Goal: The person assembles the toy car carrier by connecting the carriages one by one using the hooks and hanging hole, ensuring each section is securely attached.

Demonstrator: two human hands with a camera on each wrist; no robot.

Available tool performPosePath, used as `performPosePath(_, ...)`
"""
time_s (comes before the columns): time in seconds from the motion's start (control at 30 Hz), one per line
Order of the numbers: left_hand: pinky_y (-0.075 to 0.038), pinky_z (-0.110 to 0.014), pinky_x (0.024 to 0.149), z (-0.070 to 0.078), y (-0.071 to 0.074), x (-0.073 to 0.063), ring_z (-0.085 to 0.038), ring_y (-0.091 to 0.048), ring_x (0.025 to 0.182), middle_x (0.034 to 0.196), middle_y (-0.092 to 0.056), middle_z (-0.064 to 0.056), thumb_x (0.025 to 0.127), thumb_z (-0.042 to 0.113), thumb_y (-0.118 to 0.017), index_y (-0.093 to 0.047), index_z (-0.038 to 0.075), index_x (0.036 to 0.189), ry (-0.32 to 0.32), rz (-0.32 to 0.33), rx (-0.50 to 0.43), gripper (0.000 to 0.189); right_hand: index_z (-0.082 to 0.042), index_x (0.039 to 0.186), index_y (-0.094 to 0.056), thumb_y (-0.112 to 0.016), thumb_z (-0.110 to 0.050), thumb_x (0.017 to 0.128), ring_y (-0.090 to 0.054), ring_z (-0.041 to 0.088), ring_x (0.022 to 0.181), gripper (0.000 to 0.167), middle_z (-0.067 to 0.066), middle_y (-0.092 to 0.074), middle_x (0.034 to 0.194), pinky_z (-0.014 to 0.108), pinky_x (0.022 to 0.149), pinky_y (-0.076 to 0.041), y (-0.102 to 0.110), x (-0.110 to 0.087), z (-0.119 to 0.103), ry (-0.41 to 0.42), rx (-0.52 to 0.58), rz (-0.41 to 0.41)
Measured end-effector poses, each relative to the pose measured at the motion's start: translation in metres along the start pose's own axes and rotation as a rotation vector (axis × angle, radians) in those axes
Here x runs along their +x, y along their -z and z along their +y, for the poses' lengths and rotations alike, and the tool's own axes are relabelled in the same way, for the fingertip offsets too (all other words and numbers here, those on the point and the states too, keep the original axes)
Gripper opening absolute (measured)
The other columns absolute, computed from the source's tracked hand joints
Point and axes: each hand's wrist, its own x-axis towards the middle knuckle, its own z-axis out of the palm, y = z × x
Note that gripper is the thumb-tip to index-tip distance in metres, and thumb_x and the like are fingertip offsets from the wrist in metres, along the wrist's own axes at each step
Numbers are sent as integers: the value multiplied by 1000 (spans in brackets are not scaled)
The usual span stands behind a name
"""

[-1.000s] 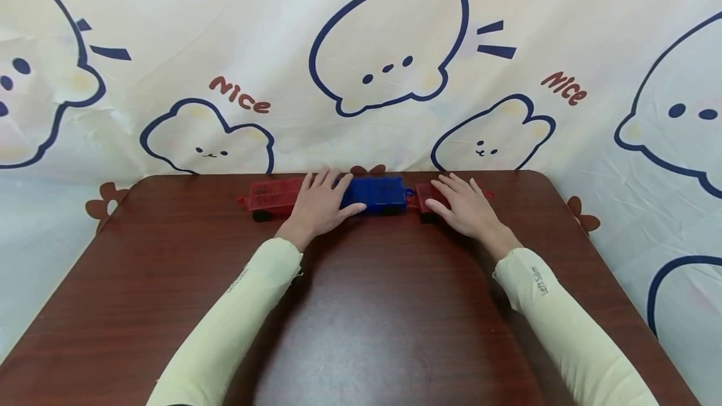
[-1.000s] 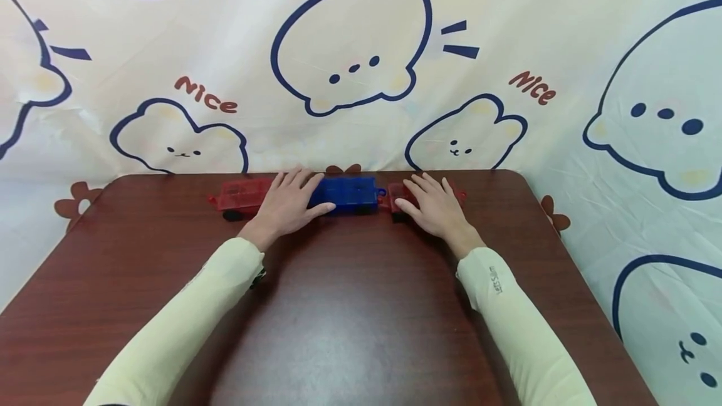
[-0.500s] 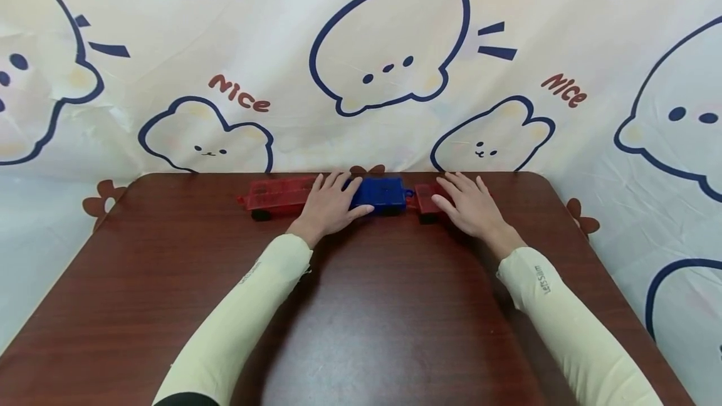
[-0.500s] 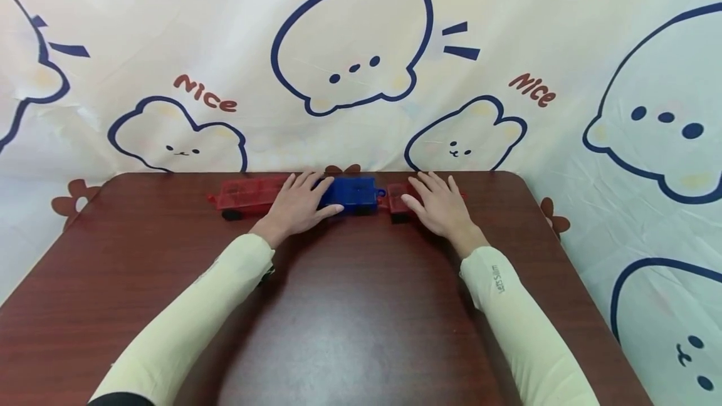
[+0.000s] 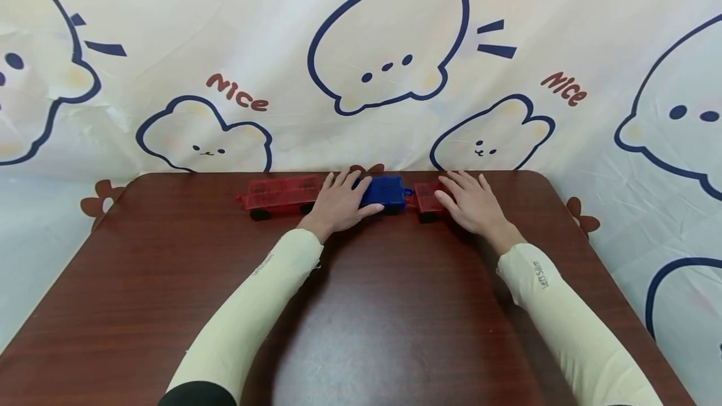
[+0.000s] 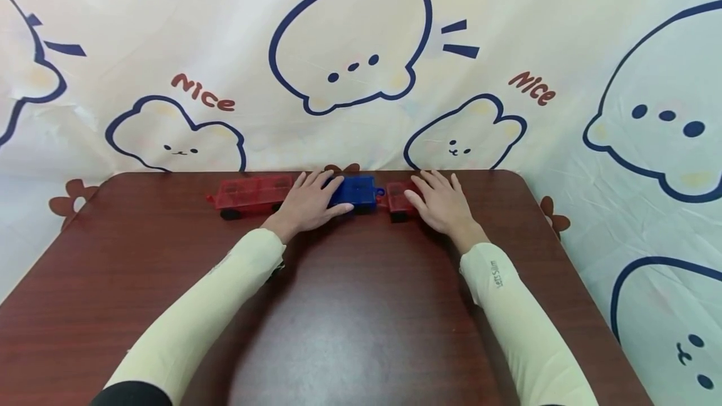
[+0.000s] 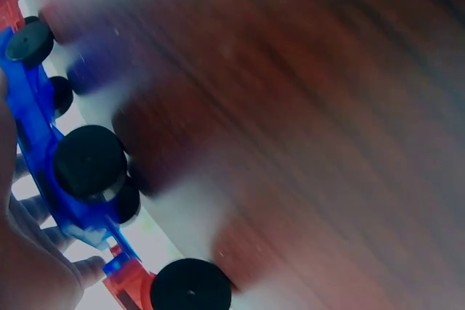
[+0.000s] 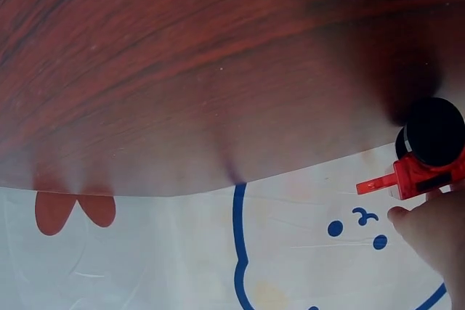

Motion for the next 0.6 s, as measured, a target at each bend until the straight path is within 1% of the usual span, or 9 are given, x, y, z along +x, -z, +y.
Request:
performPosePath(0.2, -9, -59, 121, 6, -4, 5, -36, -15, 153, 165, -26, -12, 98, 74, -35, -30, 19, 161, 1, -10, 14, 84, -11, 157, -39, -28, -61, 105, -20, 39, 151, 73, 17, -32, 162, 63, 120, -7, -2, 3, -1, -5, -13, -9)
performPosePath(0.37, -6, -59, 121, 8, -7, 10, -34, -10, 155, 167, -22, -11, 97, 75, -33, -26, 21, 163, 6, -33, 21, 85, -11, 156, -40, -30, -59, 106, -21, 38, 151, 70, 16, -33, 162, 62, 120, -6, -4, 5, -1, -13, -12, -14)
performPosePath(0.6, -5, -60, 121, 9, -6, 14, -34, -10, 155, 168, -19, -11, 97, 75, -32, -19, 23, 164, 4, -55, 47, 86, -12, 157, -39, -32, -58, 106, -20, 38, 151, 70, 16, -33, 162, 63, 120, -6, -4, 7, 1, -16, -17, -25)
